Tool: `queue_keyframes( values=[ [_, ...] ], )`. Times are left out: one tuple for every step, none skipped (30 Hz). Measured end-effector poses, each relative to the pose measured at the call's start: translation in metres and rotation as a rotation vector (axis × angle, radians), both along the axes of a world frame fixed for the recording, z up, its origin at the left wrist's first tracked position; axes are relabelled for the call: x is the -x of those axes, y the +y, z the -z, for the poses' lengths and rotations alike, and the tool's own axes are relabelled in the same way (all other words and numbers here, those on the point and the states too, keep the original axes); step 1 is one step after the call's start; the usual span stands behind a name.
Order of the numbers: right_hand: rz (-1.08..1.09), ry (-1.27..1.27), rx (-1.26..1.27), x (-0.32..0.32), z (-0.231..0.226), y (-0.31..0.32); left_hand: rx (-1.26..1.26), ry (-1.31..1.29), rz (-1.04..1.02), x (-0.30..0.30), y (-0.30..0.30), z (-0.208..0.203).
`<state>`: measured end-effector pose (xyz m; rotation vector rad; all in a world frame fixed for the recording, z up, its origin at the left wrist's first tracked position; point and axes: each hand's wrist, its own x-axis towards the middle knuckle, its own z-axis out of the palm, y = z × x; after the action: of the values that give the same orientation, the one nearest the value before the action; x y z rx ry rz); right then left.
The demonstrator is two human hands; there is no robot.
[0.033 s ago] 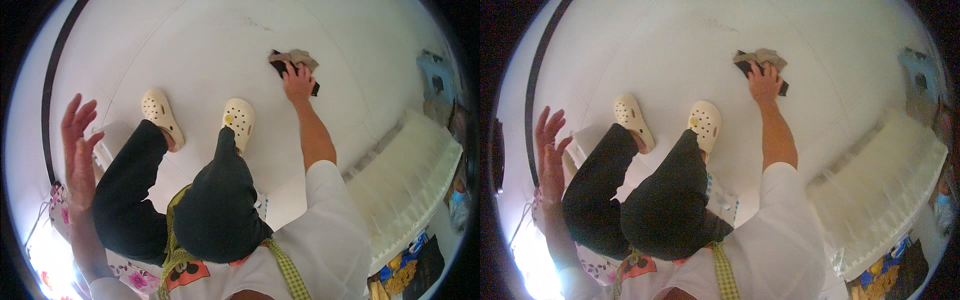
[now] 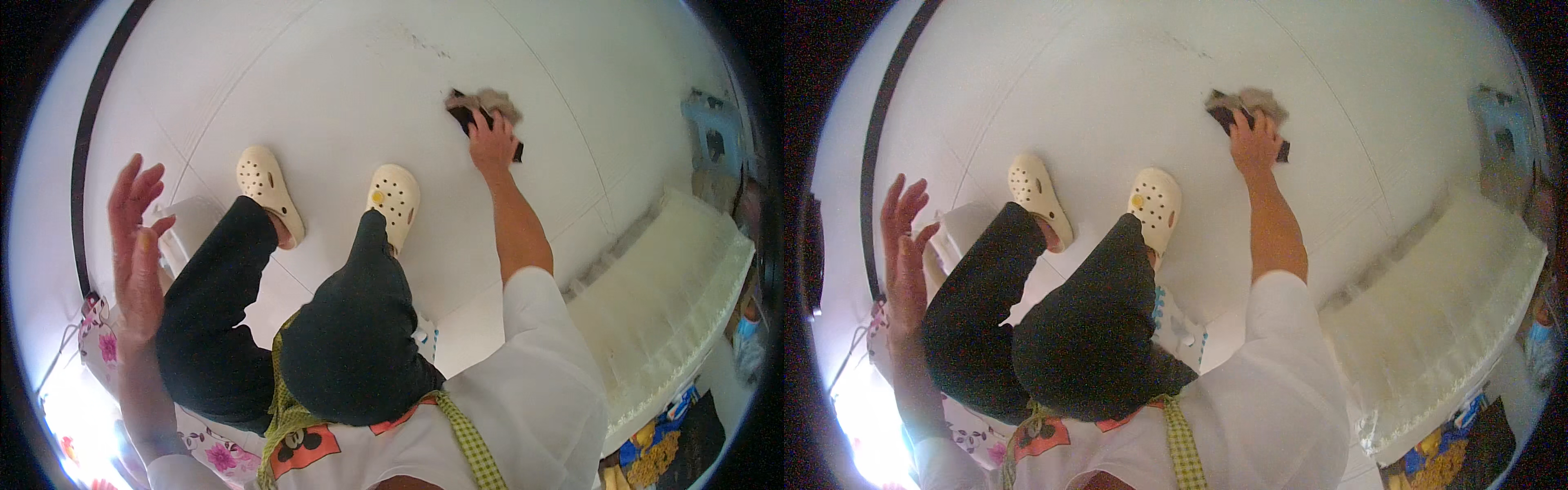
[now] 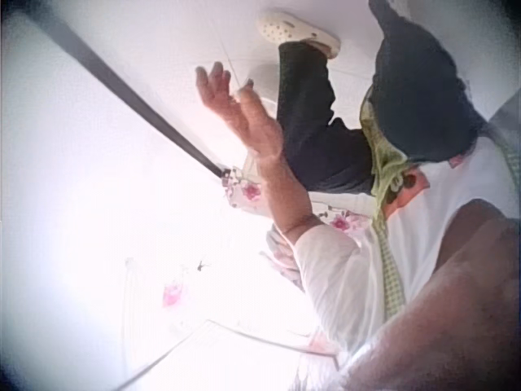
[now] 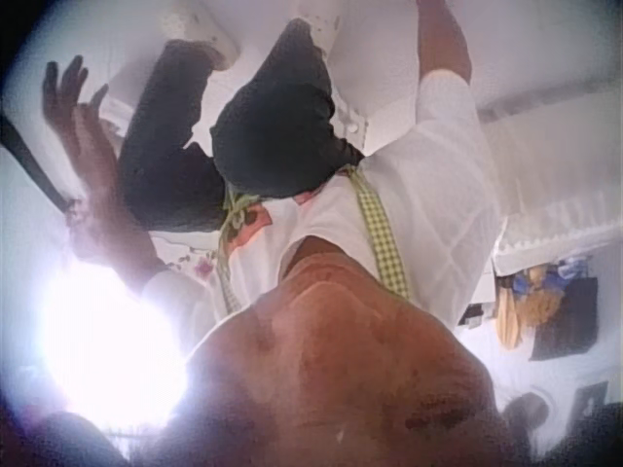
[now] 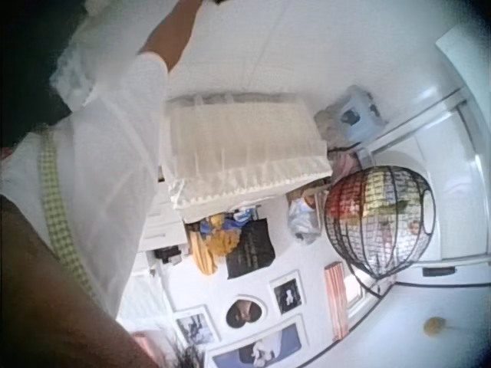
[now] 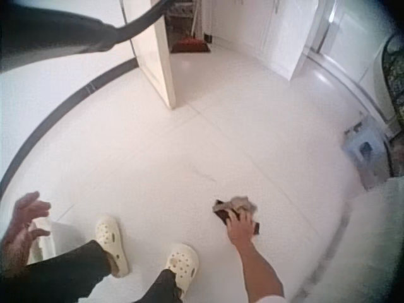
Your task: The person wipes a white tiled floor using a dark cloth, repeatedly dipping the cloth into a white bucket containing water.
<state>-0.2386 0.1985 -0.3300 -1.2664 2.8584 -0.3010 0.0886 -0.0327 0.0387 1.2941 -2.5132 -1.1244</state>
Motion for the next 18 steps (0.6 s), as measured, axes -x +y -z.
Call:
queue_keyframes(
  values=[
    [0.023,-0.074,0.006,-0.002,-0.001,0.011,0.051,0.008,0.007,-0.008,0.001,0.001],
    [0.037,-0.085,0.092,-0.020,-0.002,0.028,0.096,0.009,-0.014,-0.018,0.003,0.000],
    [0.051,-0.096,0.174,-0.044,-0.004,0.056,0.135,0.012,-0.035,-0.027,0.004,0.001],
    [-0.106,-0.019,0.233,-0.071,-0.012,0.083,0.148,0.021,-0.044,-0.035,0.003,0.000],
    [-0.118,-0.222,0.268,-0.104,-0.028,0.112,0.156,0.011,-0.084,-0.044,0.002,0.001],
    [-0.124,-0.381,0.037,-0.136,-0.029,0.154,0.155,-0.002,-0.113,-0.049,0.001,0.002],
    [-0.083,-0.674,-0.134,-0.163,-0.044,0.175,0.160,-0.021,-0.105,-0.053,0.001,0.002],
    [-0.339,-0.584,-0.083,-0.184,-0.044,0.206,0.172,-0.026,-0.097,-0.053,-0.002,0.004],
    [-0.589,-0.482,-0.035,-0.195,-0.038,0.229,0.180,-0.027,-0.087,-0.050,-0.004,0.007],
    [-0.577,-0.482,-0.028,-0.197,-0.030,0.222,0.185,-0.026,-0.074,-0.046,-0.006,0.008],
    [-0.386,-0.598,-0.107,-0.197,-0.022,0.204,0.193,-0.026,-0.033,-0.042,-0.008,0.007],
    [-0.185,-0.713,-0.200,-0.194,-0.014,0.190,0.185,-0.025,0.010,-0.037,-0.009,0.011],
    [-0.309,-0.473,-0.098,-0.179,-0.017,0.161,0.182,-0.039,0.020,-0.033,-0.010,0.008],
    [-0.176,-0.485,-0.188,-0.159,-0.020,0.123,0.166,-0.029,0.025,-0.025,-0.012,0.008],
    [-0.156,-0.611,-0.152,-0.126,-0.017,0.091,0.151,-0.016,0.031,-0.018,-0.014,0.011],
    [-0.113,-0.404,-0.100,-0.106,-0.006,0.060,0.153,-0.009,0.044,-0.011,-0.015,0.010],
    [-0.024,-0.451,-0.047,-0.076,-0.012,0.020,0.145,0.016,0.046,-0.009,-0.017,0.010],
    [0.104,-0.456,-0.108,-0.046,-0.019,-0.014,0.137,0.046,0.047,-0.006,-0.018,0.013]
  ],
)
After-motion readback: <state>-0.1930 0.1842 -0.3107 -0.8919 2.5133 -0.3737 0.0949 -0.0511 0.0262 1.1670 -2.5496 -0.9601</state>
